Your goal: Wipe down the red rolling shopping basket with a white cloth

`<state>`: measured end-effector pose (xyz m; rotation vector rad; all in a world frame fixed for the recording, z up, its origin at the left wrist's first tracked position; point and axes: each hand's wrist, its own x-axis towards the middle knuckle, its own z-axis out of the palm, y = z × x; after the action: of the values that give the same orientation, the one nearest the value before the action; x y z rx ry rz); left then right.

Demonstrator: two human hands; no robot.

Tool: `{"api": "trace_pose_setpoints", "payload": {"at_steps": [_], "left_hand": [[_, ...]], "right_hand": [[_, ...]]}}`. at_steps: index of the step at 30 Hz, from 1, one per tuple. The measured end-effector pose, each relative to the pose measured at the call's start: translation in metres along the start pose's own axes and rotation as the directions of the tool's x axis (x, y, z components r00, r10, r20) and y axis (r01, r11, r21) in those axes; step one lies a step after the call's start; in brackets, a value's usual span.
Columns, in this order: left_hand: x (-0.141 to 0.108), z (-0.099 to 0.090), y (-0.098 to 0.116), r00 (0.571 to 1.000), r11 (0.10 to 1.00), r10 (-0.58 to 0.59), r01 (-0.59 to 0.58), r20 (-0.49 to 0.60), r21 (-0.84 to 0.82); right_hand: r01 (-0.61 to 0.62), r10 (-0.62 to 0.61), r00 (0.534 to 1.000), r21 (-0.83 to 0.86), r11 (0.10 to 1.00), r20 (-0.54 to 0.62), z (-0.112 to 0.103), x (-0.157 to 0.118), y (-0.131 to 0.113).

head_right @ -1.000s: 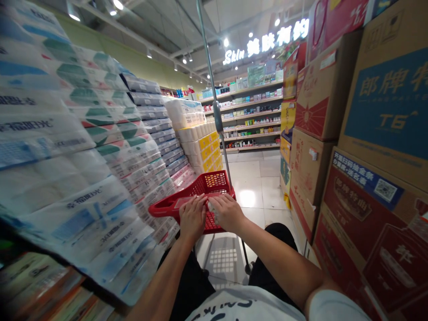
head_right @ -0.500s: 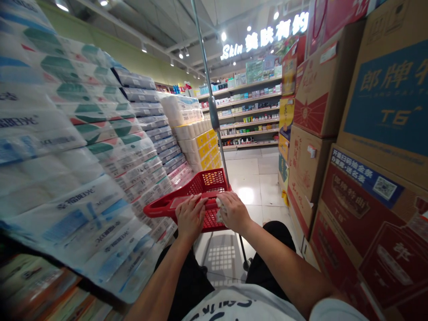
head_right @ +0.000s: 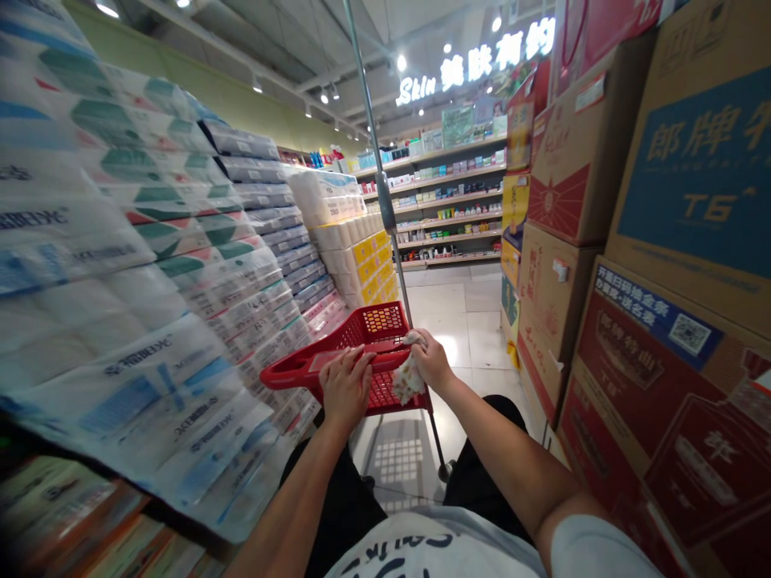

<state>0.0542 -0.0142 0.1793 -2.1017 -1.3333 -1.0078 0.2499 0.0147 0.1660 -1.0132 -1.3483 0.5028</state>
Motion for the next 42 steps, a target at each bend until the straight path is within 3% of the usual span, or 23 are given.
{"api": "trace_pose_setpoints", "payload": {"at_steps": [2,5,8,13,17,21,26,32,37,40,42], "left_hand": [[0.000,0.001,0.000,1.000,1.000,0.000,0.000,-0.002,0.005],[0.000,0.002,-0.001,1.000,1.000,-0.001,0.001,0.002,0.013],[-0.001,0.001,-0.002,1.000,1.000,0.000,0.000,0.010,0.020],[-0.002,-0.001,-0.001,1.000,1.000,0.005,-0.005,0.014,0.024],[-0.002,0.000,0.002,1.000,1.000,-0.001,0.000,0.024,0.019],[-0.001,0.000,0.004,0.999,1.000,-0.013,0.012,0.051,0.014],[-0.001,0.000,0.001,0.996,1.000,0.011,-0.010,0.086,-0.004],[-0.002,-0.001,0.000,0.998,1.000,0.014,-0.014,0.058,0.006],[0.000,0.000,0.006,0.999,1.000,-0.001,0.001,0.052,0.004],[0.003,0.001,0.009,0.998,1.000,-0.025,0.025,0.063,0.007],[0.004,0.001,0.009,0.997,1.000,-0.024,0.023,0.080,0.007]], "right_hand": [[0.088,-0.091,0.996,-0.206,0.975,-0.006,0.008,-0.008,-0.010],[0.359,-0.327,0.933,-0.408,0.839,0.150,0.023,-0.023,-0.025],[0.529,-0.450,0.848,-0.443,0.724,0.279,0.029,-0.031,-0.030],[0.643,-0.525,0.765,-0.388,0.660,0.374,0.015,-0.025,-0.020],[0.591,-0.510,0.806,-0.440,0.676,0.300,0.011,-0.022,-0.021],[0.519,-0.461,0.851,-0.528,0.672,0.251,0.030,-0.027,-0.029],[0.593,-0.494,0.804,-0.517,0.618,0.332,0.047,-0.031,-0.031],[0.657,-0.515,0.754,-0.469,0.591,0.408,0.016,-0.025,-0.023],[0.585,-0.475,0.811,-0.509,0.632,0.342,-0.001,-0.024,-0.019],[0.521,-0.440,0.852,-0.541,0.660,0.283,0.013,-0.027,-0.023],[0.524,-0.441,0.851,-0.534,0.664,0.286,0.026,-0.029,-0.026]]}}
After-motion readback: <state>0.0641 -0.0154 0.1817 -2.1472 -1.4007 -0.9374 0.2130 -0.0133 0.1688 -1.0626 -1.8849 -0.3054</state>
